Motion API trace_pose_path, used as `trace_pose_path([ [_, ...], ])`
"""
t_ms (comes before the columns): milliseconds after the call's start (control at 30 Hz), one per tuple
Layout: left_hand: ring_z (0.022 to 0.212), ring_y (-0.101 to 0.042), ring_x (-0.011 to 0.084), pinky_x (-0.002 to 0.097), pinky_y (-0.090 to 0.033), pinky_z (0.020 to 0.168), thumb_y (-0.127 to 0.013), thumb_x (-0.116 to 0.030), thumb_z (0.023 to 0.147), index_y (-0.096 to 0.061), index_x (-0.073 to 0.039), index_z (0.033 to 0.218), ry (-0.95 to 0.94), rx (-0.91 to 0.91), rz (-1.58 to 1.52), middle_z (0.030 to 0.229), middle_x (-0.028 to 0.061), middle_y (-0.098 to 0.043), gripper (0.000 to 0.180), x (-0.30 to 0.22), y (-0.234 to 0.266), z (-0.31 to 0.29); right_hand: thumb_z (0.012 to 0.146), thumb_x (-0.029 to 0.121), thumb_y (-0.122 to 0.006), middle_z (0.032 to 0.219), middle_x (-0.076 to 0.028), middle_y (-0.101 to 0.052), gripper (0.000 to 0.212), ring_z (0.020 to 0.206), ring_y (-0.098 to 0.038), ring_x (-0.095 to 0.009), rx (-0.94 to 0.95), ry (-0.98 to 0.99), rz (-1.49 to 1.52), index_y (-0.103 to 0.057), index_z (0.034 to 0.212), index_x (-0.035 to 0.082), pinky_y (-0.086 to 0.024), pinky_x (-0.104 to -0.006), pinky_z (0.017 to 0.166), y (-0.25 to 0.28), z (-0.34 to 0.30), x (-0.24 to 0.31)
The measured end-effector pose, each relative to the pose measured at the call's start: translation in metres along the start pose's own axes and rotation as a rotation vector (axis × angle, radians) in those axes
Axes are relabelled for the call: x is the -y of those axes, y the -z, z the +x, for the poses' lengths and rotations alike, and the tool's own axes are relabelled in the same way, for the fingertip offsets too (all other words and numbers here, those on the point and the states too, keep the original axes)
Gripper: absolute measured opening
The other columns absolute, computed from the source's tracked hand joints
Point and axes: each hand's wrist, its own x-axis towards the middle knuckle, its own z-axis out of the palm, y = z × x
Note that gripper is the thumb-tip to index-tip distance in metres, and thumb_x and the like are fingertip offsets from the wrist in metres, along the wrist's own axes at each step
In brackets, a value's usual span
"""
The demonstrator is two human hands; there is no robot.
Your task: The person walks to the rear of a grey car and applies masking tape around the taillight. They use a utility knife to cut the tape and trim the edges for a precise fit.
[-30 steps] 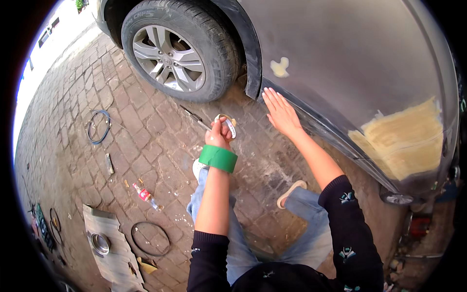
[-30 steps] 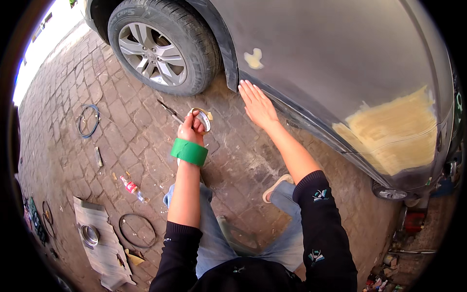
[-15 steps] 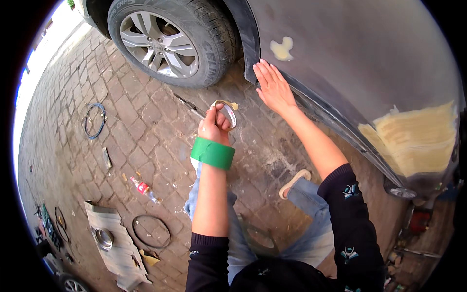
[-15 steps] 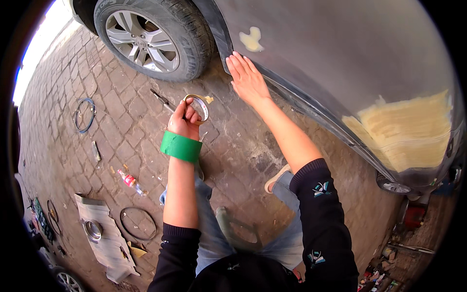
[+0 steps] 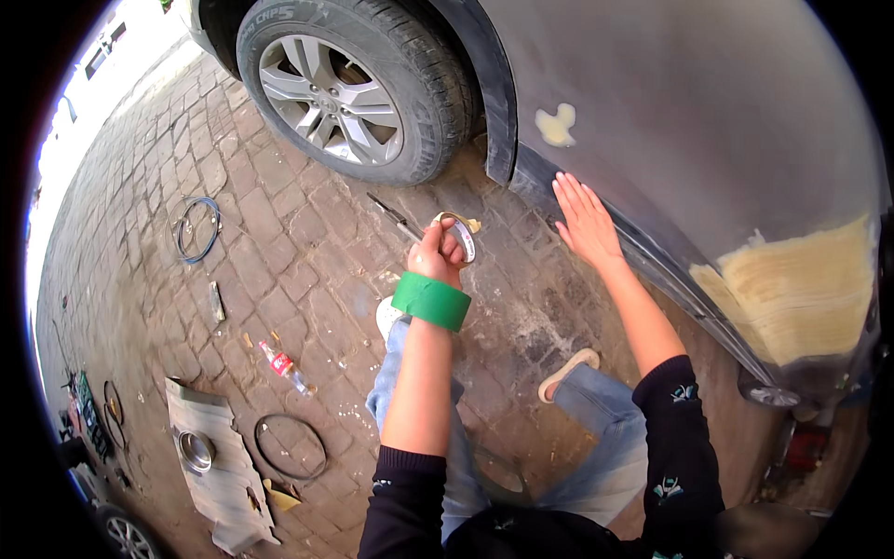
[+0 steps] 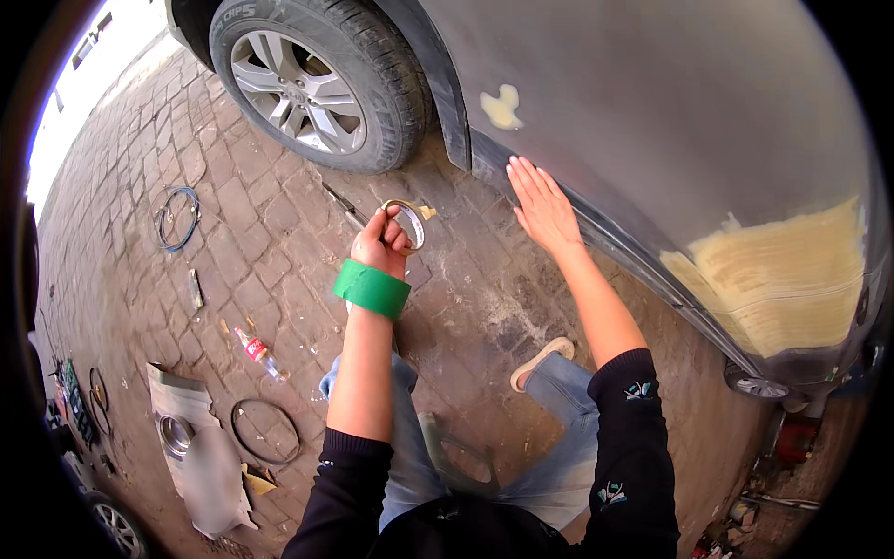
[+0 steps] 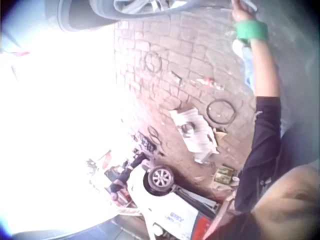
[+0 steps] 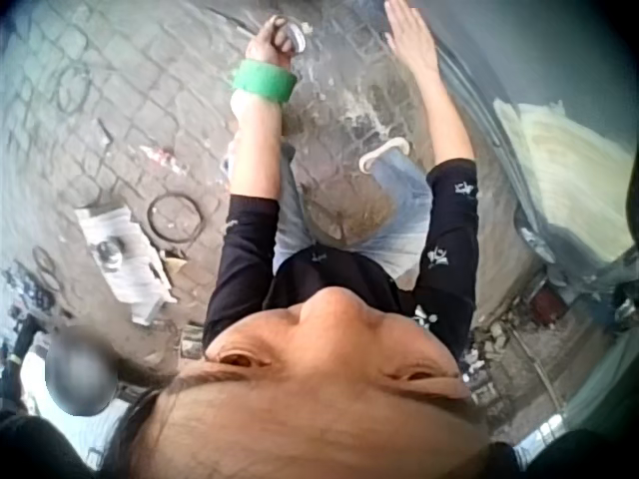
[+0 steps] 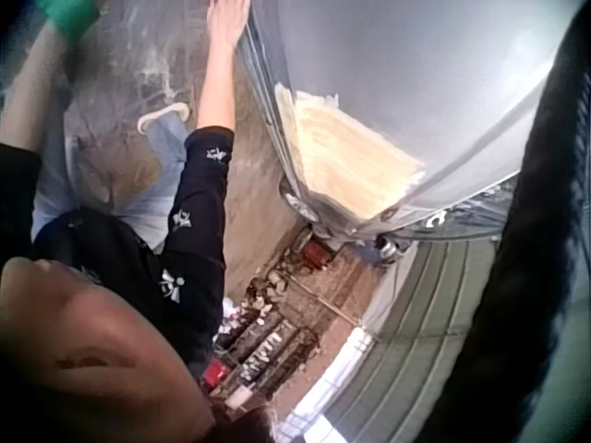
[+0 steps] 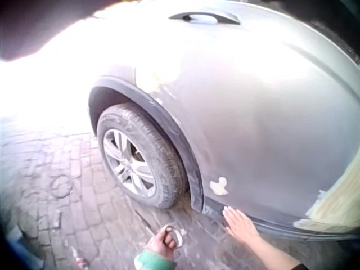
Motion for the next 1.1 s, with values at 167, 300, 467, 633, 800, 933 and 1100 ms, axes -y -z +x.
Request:
trace_pose_path([
  [167, 0.055, -0.031, 0.0085, 0.0234, -0.028, 0.052, -0.045, -0.021, 0.097, -0.055, 0.000, 0.096, -0.022, 0.005, -0.050, 0.062, -0.0037, -0.034, 0.023, -0.003, 0.005, -0.001, 0.085, 0.029, -0.059, 0.153, -0.008, -0.021, 0.074, 0.141, -0.019, -0.020, 0.033, -0.037, -0.115, -0.024, 0.145, 0.003, -0.017, -0.0343, 0.116, -0.019, -0.047, -0.019],
  [300, 0.053, -0.029, 0.0072, 0.0229, -0.027, 0.049, -0.046, -0.021, 0.097, -0.055, -0.001, 0.095, -0.026, 0.013, -0.067, 0.061, -0.0047, -0.033, 0.022, -0.004, 0.007, 0.001, 0.085, 0.030, -0.058, 0.154, -0.008, -0.018, 0.076, 0.142, -0.016, -0.021, 0.107, -0.114, -0.135, -0.022, 0.145, 0.002, -0.015, -0.0356, 0.116, -0.011, -0.071, -0.022],
  [467, 0.046, -0.031, 0.0087, 0.0248, -0.026, 0.042, -0.047, -0.019, 0.095, -0.057, 0.000, 0.090, -0.079, -0.026, -0.136, 0.056, -0.0030, -0.035, 0.022, -0.004, 0.020, 0.008, 0.082, 0.026, -0.061, 0.154, -0.009, -0.016, 0.080, 0.143, -0.013, -0.021, 0.182, -0.166, -0.223, -0.020, 0.145, 0.000, -0.013, -0.0361, 0.117, 0.003, -0.087, -0.013],
  [633, 0.046, -0.032, 0.0089, 0.0253, -0.026, 0.042, -0.047, -0.018, 0.094, -0.057, 0.000, 0.090, -0.062, -0.036, -0.138, 0.055, -0.0029, -0.035, 0.021, -0.012, 0.017, 0.007, 0.077, 0.016, -0.064, 0.153, -0.011, -0.018, 0.083, 0.143, -0.014, -0.023, 0.183, -0.277, -0.088, -0.020, 0.144, -0.003, -0.014, -0.0375, 0.117, 0.018, -0.104, -0.009],
  [800, 0.044, -0.031, 0.0098, 0.0266, -0.026, 0.041, -0.047, -0.019, 0.093, -0.057, -0.001, 0.088, -0.111, -0.048, -0.131, 0.054, -0.0027, -0.034, 0.021, -0.030, 0.029, -0.001, 0.072, 0.014, -0.072, 0.145, -0.023, -0.028, 0.085, 0.137, -0.024, -0.033, -0.021, -0.482, 0.278, -0.025, 0.139, -0.007, -0.014, -0.0444, 0.116, 0.027, -0.129, 0.040],
  [933, 0.043, -0.032, 0.0096, 0.0265, -0.026, 0.040, -0.048, -0.019, 0.094, -0.057, -0.002, 0.086, -0.014, 0.038, -0.161, 0.053, -0.0025, -0.035, 0.020, 0.012, 0.008, 0.036, 0.077, 0.023, -0.068, 0.130, -0.019, -0.048, 0.055, 0.130, -0.037, -0.031, 0.121, -0.483, 0.474, -0.050, 0.120, -0.005, -0.010, -0.0474, 0.115, 0.021, -0.188, 0.081],
  [1100, 0.042, -0.034, 0.0102, 0.0261, -0.027, 0.040, -0.050, -0.018, 0.093, -0.057, -0.002, 0.084, -0.009, 0.006, -0.099, 0.052, -0.0018, -0.037, 0.019, -0.002, 0.048, 0.018, 0.076, 0.025, -0.070, 0.119, -0.012, -0.059, 0.037, 0.121, -0.048, -0.029, 0.243, -0.226, 0.832, -0.063, 0.108, 0.008, -0.020, -0.0504, 0.110, 0.052, -0.266, 0.193],
])
